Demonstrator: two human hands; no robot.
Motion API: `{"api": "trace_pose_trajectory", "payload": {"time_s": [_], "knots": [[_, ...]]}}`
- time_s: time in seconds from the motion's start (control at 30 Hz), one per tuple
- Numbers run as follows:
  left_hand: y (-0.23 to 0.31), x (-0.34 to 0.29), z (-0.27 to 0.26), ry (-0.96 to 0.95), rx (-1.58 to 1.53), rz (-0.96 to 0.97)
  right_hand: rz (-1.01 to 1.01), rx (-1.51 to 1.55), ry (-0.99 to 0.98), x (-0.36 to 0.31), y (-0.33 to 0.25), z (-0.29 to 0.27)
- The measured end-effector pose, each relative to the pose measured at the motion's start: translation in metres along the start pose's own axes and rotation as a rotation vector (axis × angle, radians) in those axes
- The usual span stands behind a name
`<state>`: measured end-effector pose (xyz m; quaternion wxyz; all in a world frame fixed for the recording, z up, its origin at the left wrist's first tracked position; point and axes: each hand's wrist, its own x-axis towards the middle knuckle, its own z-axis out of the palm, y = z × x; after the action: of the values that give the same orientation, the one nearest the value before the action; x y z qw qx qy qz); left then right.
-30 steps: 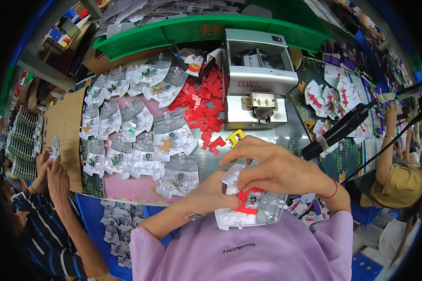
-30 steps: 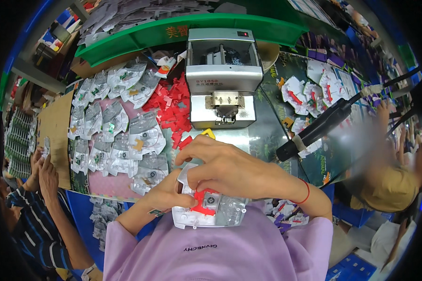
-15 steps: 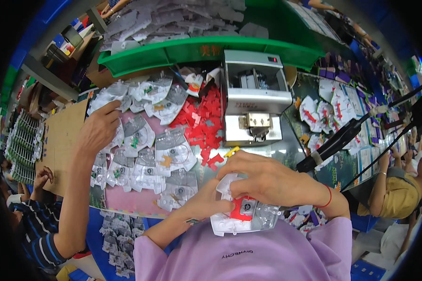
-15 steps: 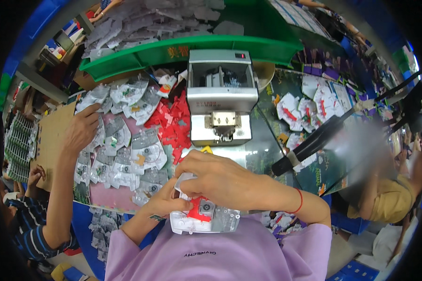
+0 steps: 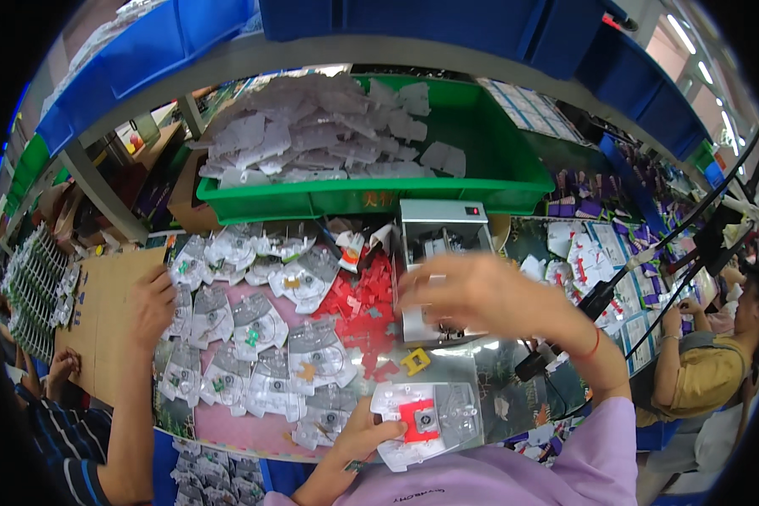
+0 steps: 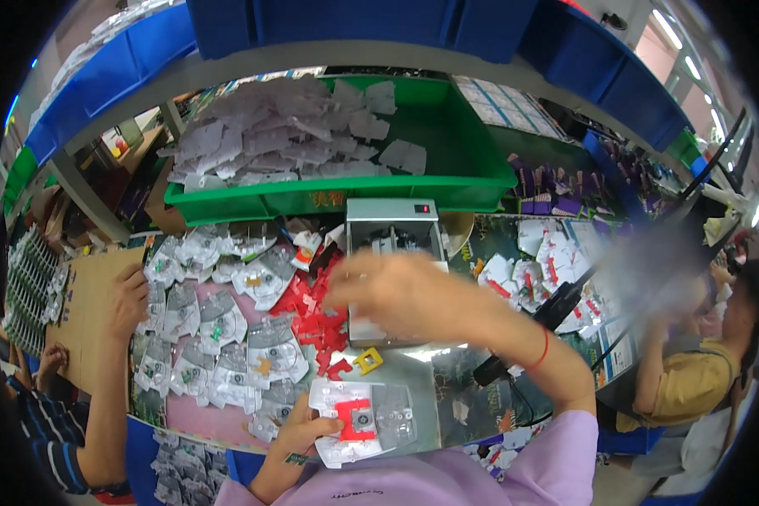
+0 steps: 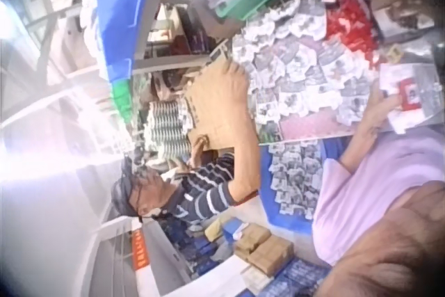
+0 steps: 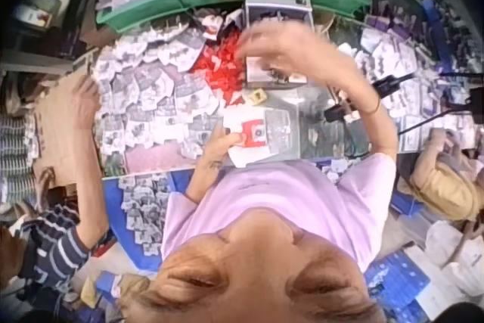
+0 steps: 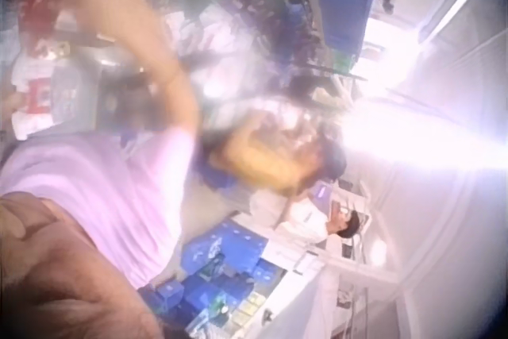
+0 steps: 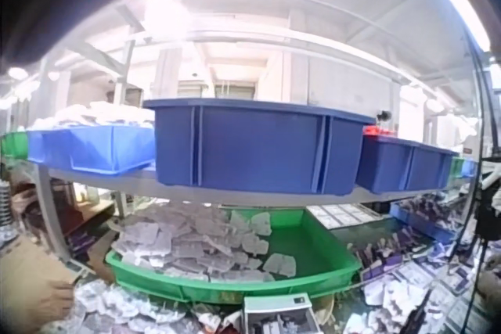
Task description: The person assembles plastic toy parts by retrieving casing pieces from trays, inserting internal plastic components into the housings by hand, and securing the pieces with an electric screwdriver.
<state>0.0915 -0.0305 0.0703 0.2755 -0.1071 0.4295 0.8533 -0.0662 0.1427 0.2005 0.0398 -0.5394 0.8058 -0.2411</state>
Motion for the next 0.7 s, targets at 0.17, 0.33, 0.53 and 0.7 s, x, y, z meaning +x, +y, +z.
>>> {"api": "trace_pose_trajectory", "payload": {"time_s": [0.17,0.33,0.53,0.7], "knots": [[0.007,-0.005,0.004,0.03,0.018,0.003,0.3,-0.206,0.201,0.029,0.106,-0.061],[-0.002,0.001,-0.008,0.01,0.011,-0.046,0.576,-0.278,0.206,0.023,0.246,-0.064],[0.0,-0.004,-0.006,0.124,0.06,-0.147,0.726,-0.358,0.085,0.03,0.293,-0.045],[-0.005,0.002,-0.018,0.069,0.117,-0.112,0.686,-0.155,0.268,0.04,0.24,-0.067]]}}
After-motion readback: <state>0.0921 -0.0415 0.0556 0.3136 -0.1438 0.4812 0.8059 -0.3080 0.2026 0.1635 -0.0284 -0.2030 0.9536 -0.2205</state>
